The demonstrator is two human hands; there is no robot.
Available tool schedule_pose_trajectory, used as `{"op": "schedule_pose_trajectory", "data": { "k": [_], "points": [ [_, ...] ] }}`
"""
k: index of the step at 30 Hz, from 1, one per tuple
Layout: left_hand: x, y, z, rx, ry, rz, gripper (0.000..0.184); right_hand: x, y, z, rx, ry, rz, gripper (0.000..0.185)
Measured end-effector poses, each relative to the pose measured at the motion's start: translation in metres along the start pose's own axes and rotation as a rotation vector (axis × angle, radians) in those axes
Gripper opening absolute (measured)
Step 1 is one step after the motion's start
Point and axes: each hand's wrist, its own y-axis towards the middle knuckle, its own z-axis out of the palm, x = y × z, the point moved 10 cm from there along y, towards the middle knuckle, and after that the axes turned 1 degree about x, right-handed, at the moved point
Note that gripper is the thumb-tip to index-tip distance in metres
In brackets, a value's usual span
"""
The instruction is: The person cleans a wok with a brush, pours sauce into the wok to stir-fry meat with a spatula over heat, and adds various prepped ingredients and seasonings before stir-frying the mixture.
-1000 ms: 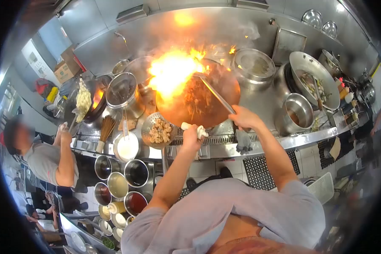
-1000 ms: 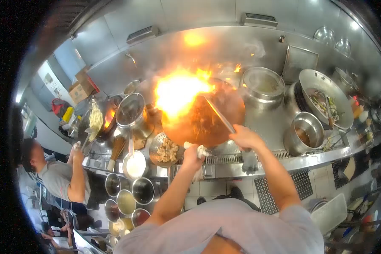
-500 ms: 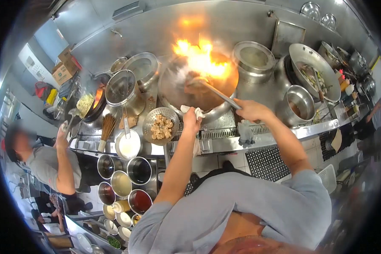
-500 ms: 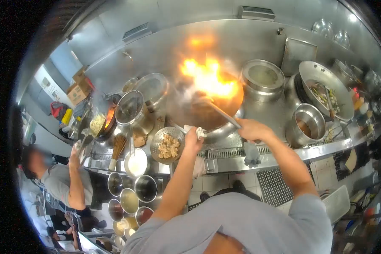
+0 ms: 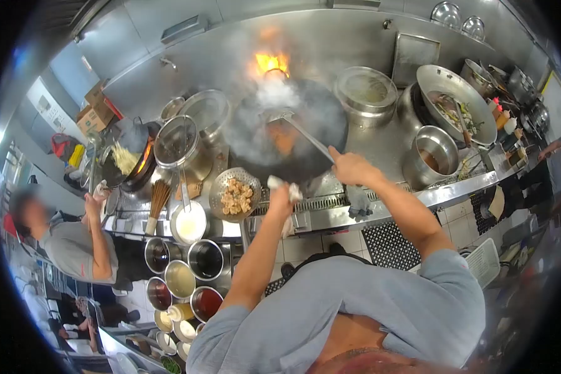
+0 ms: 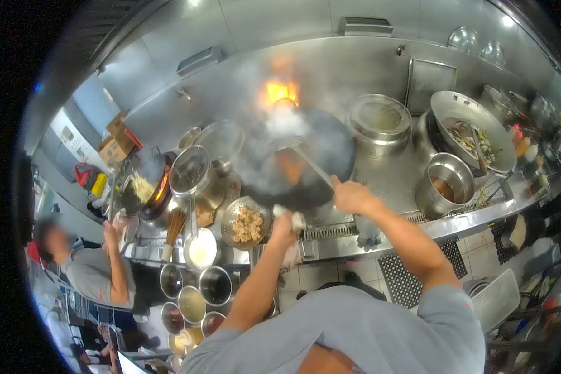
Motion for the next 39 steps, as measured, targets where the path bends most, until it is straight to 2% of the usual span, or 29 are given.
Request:
{"op": "schedule_pose_trajectory", "data": {
  "k": [3,4,5,6,7,9,11,12,14,15,17,18,20,21,22,23,25,27,29,30,33,37,39],
  "points": [
    [0.004,-0.042,-0.002,-0.043,0.094,-0.037,0.026,0.002,-0.031,-0.025,0.009,0.146,-0.058,0.060],
    [-0.012,-0.040,0.004,-0.051,0.014,0.001,0.021,-0.010,-0.031,-0.024,-0.089,0.134,-0.159,0.054],
    [-0.024,-0.037,0.006,-0.064,-0.067,0.033,0.017,0.000,-0.041,-0.041,-0.080,0.135,-0.164,0.054],
    [-0.039,-0.003,0.005,0.104,0.108,0.321,0.008,0.009,-0.058,-0.057,0.117,0.242,-0.059,0.057],
    [-0.057,-0.001,0.024,0.258,0.043,0.333,0.006,0.012,-0.070,-0.057,0.305,0.343,0.048,0.061],
    [-0.068,-0.002,0.042,0.063,-0.124,0.030,0.007,0.000,-0.045,-0.038,0.324,0.346,0.013,0.060],
    [-0.057,0.007,0.034,0.043,-0.120,0.015,0.008,-0.010,-0.013,-0.009,0.198,0.256,-0.124,0.059],
    [-0.047,0.010,0.028,0.027,-0.122,0.009,0.009,-0.009,-0.015,0.004,0.212,0.261,-0.113,0.059],
    [-0.009,-0.003,0.012,-0.025,-0.093,0.034,0.012,-0.009,-0.008,-0.004,-0.009,0.266,-0.024,0.058],
    [-0.004,-0.010,0.011,-0.075,-0.070,0.064,0.015,-0.004,-0.020,-0.012,-0.014,0.259,-0.030,0.058],
    [-0.018,-0.019,0.017,-0.100,-0.110,0.106,0.017,-0.005,-0.051,-0.029,0.031,0.604,0.074,0.058],
    [-0.020,-0.029,0.011,-0.137,-0.135,0.128,0.020,-0.006,-0.057,-0.031,0.051,0.604,0.073,0.058],
    [-0.028,0.022,-0.004,-0.105,-0.116,0.083,0.019,-0.021,-0.070,-0.024,0.045,0.725,0.210,0.057],
    [-0.036,0.047,-0.003,-0.076,-0.120,0.142,0.016,-0.019,-0.069,-0.016,0.062,0.723,0.215,0.057],
    [-0.050,0.048,0.001,-0.133,-0.071,0.141,0.011,-0.018,-0.061,-0.015,-0.006,0.743,0.195,0.057],
    [-0.061,0.053,0.007,-0.042,-0.040,0.134,0.011,-0.017,-0.052,-0.012,-0.082,0.767,0.176,0.057],
    [-0.068,0.055,0.015,-0.036,0.021,0.100,0.011,-0.025,-0.017,0.013,-0.118,0.821,0.193,0.057],
    [-0.061,0.048,0.016,0.050,-0.030,0.029,0.015,-0.026,0.017,0.046,0.061,0.882,0.134,0.061],
    [-0.048,0.038,0.009,0.131,-0.068,-0.060,0.029,-0.014,0.006,0.034,0.001,0.813,0.132,0.060],
    [-0.048,0.026,0.006,0.171,-0.057,-0.050,0.029,-0.006,0.000,0.027,-0.052,0.750,0.136,0.059],
    [-0.041,-0.011,0.004,0.204,-0.042,-0.027,0.030,-0.002,0.012,0.052,-0.021,0.848,0.124,0.059],
    [-0.021,-0.038,-0.025,0.211,-0.116,0.018,0.034,0.007,0.030,0.046,0.094,0.817,0.088,0.058],
    [-0.019,-0.058,-0.043,0.178,-0.172,0.019,0.037,0.004,0.012,0.044,-0.055,0.822,0.151,0.059]
  ]
}}
